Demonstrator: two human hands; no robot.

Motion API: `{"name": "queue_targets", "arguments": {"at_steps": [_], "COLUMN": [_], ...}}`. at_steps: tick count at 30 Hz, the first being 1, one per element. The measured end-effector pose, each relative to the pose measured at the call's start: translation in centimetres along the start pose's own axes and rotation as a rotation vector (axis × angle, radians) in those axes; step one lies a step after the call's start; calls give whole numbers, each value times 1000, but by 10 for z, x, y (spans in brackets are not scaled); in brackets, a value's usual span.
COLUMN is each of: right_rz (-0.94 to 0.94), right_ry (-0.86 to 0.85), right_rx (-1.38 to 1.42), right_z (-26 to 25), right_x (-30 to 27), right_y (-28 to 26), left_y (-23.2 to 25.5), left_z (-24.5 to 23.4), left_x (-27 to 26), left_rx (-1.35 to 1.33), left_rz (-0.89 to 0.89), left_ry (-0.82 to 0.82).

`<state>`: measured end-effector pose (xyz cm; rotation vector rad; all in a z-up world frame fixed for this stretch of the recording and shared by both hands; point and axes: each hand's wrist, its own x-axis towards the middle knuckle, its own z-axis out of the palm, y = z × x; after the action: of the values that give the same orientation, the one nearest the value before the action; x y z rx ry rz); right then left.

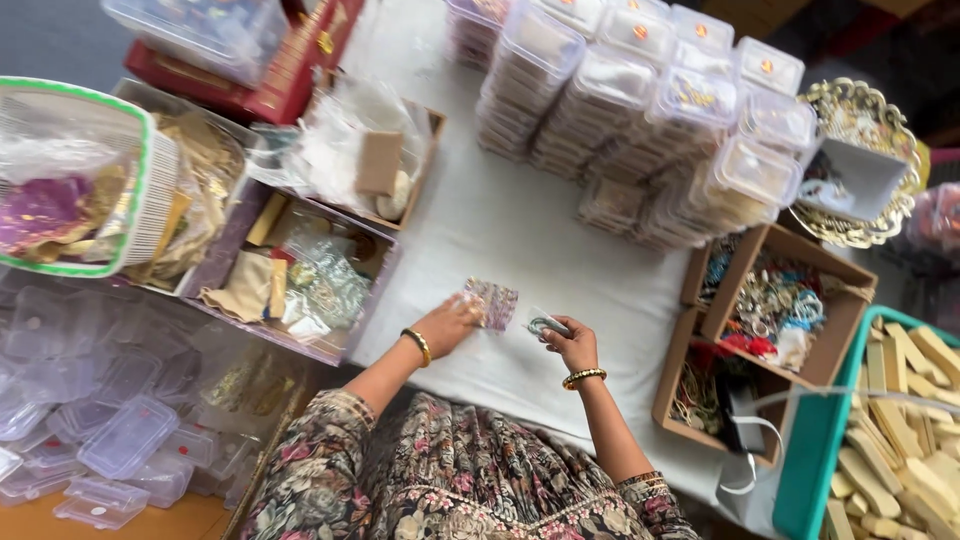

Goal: The person wraps small jewelry items in tissue paper and places them into clear plastic containers. They repeat this process for several items, stacking the filled containers on the table.

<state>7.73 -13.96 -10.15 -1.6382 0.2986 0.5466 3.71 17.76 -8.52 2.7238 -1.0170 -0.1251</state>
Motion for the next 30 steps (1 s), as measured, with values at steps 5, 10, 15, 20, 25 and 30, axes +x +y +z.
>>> {"name": "queue_targets", "arguments": {"at_steps": [5,10,15,20,25,30], "right_rz": [49,68,89,139,195,230], "right_ry": [64,71,-41,-49,-69,-146], "right_rx": [52,36,111,193,236,344], "right_z": [-29,-27,-27,-38,-40,-32], "right_x": [-18,-28,-43,-52,-52,-43], "right_y": [37,52,44,44,46,40], "left_y": [22,64,92,76,84,96], "left_z": [19,18,16,77,52,47], "left_x": [19,70,101,97,84,77], "left_rx": [-311,-540,-397,-367,-617,-729], "left_rz": [-309,-533,-741,-891,-1067,-1158], "left_ry": [74,297,397,407,458,379]}}
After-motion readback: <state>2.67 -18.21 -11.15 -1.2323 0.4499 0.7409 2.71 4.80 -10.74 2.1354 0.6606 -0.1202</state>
